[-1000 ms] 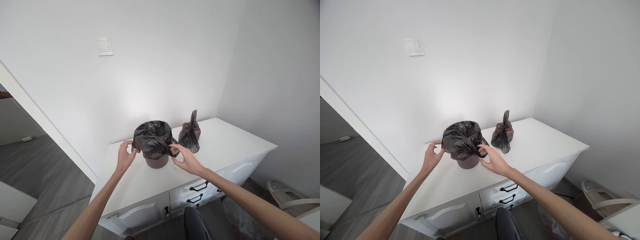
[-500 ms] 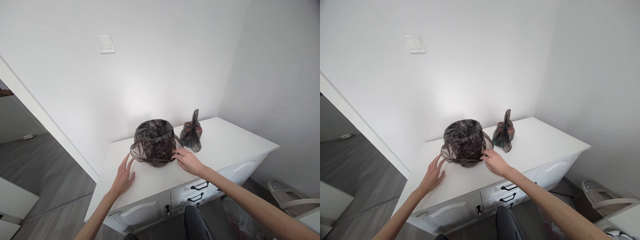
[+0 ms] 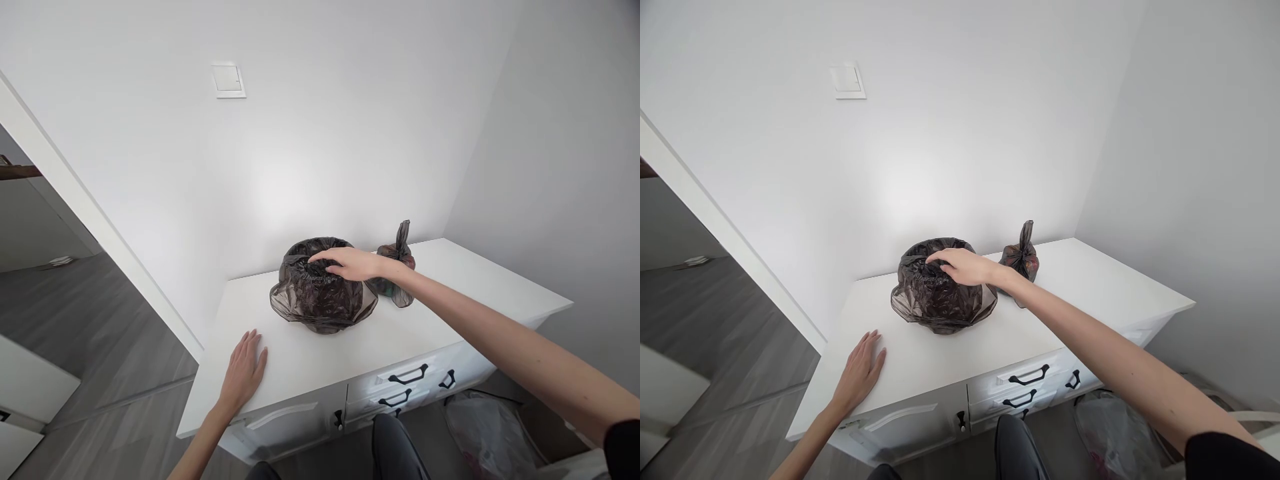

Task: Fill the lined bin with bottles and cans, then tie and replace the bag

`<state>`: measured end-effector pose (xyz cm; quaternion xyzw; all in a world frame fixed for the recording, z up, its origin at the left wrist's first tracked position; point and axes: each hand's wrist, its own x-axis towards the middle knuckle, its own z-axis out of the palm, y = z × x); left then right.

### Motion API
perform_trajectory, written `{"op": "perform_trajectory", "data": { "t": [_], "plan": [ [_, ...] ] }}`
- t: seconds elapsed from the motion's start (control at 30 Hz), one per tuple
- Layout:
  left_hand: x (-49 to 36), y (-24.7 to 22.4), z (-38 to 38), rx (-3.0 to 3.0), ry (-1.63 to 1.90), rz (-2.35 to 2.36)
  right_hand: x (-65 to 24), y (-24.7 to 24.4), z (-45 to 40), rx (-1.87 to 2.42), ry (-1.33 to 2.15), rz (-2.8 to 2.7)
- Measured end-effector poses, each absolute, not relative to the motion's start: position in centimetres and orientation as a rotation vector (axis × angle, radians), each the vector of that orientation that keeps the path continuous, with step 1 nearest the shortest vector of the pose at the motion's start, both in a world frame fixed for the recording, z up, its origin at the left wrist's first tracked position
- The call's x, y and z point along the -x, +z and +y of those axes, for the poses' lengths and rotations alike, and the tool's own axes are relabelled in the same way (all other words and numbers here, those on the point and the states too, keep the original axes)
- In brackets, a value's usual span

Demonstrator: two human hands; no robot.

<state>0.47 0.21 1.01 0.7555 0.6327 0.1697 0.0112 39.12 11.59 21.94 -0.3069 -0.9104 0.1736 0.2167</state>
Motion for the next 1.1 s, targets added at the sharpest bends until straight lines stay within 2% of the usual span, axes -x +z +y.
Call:
{"op": "perform_trajectory", "data": {
  "t": [0.2,0.33,0.57,0.67,0.83,0.97,1.1],
  "plan": [
    [-0.2,0.6,0.2,-2.424,0.565,1.989,-35.5,21.6,16.6,1.106,0.815,-2.813],
    [-0.2,0.6,0.2,-2.453,0.571,1.979,-33.8,21.8,16.5,1.253,0.85,-2.89],
    [-0.2,0.1,0.5,-2.468,0.559,1.971,-37.6,26.3,11.6,1.046,0.699,-2.749],
    [-0.3,-0.1,0.7,-2.464,0.56,1.972,-38.8,25.0,10.4,1.053,0.616,-2.813],
    [-0.3,0.0,0.8,-2.45,0.552,1.989,-37.6,22.1,9.0,1.155,0.149,-2.891],
    [-0.1,-0.1,0.9,-2.457,0.531,1.987,-38.0,24.9,5.3,1.196,0.083,-2.878],
    [0.1,-0.4,1.1,-2.46,0.539,1.978,-42.5,28.3,-0.5,1.167,0.14,-2.788]
  ]
}}
